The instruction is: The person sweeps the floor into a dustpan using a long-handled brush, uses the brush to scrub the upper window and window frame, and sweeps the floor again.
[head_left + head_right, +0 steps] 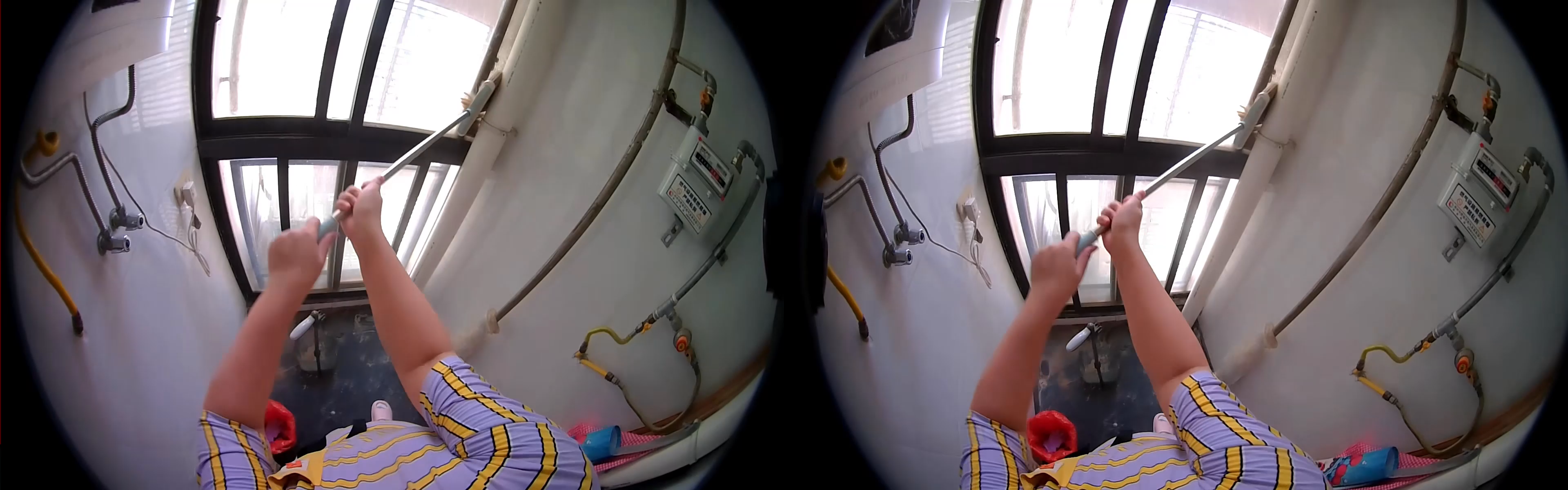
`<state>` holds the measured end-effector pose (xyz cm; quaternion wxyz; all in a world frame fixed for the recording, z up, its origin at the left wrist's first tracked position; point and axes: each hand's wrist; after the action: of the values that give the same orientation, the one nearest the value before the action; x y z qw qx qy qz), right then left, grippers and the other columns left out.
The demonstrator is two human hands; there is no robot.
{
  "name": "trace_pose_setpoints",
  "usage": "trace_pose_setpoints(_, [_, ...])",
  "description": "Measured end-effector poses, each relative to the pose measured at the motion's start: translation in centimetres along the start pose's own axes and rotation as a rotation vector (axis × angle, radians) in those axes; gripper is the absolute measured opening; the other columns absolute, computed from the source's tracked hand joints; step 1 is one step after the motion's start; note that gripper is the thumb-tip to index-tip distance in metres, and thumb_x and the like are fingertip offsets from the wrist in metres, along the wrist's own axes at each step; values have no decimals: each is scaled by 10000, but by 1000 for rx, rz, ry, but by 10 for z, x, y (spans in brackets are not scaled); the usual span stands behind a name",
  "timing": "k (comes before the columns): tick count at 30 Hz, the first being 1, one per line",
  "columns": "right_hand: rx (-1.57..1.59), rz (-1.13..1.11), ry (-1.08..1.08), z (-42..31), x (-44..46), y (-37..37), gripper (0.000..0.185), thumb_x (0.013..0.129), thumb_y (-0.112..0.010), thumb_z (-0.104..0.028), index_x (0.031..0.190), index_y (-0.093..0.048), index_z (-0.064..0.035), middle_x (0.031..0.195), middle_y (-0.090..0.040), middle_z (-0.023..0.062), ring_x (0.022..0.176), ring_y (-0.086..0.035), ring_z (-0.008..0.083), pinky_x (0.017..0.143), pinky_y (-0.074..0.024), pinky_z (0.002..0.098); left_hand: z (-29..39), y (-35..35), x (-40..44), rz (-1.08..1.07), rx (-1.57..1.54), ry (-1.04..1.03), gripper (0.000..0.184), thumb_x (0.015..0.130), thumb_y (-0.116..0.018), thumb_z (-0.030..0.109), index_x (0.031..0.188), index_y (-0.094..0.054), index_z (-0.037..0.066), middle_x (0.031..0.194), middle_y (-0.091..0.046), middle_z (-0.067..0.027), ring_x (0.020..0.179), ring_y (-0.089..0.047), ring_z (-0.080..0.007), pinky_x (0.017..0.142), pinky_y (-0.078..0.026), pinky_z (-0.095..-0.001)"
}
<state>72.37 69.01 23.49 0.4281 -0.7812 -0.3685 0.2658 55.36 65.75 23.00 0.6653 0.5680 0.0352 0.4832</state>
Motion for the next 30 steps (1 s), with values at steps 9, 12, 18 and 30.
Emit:
trace_pose_setpoints(9, [-52, -201, 187, -81, 24, -193, 425, 1051, -259, -511, 999, -342, -97, 676, -362, 28, 462, -340, 118, 406, -332, 262, 20, 118, 136, 144, 38, -126, 436, 961, -561, 469, 925, -608, 38, 720, -667, -179, 739, -680, -388, 674, -527, -479])
trace_pose_setpoints(12, [-179, -171, 219, -67, 41, -163, 398, 1049, -277, -507, 1045, -342, -114, 635, -341, 23, 427, -339, 128, 387, -337, 279, 10, 81, 126, 155, -75, -126, 378, 970, -565, 418, 929, -581, 43, 759, -670, -208, 764, -671, -419, 679, -517, -495])
trace_pose_setpoints(18, [-20, 38, 105, 9, 50, -69, 411, 1047, -289, -513, 1013, -323, -106, 652, -355, 32, 447, -354, 133, 396, -354, 282, -36, 49, 82, -110, 30, -102, 361, 941, -609, 416, 923, -618, 55, 768, -678, -182, 739, -677, -377, 678, -525, -460])
trace_pose_setpoints(30, [-16, -272, 223, -93, 58, -249, 402, 1059, -238, -475, 1055, -313, -80, 625, -371, 23, 468, -355, 129, 433, -374, 265, 11, 154, 203, 241, 166, -217, 399, 968, -601, 416, 849, -667, 41, 568, -607, -91, 495, -603, -226, 565, -491, -349])
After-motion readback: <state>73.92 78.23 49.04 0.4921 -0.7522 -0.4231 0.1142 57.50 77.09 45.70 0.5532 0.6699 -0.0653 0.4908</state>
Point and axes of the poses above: each hand's wrist, its own x-axis towards the middle knuckle, its own y-axis out of the back of the hand, z = x × y
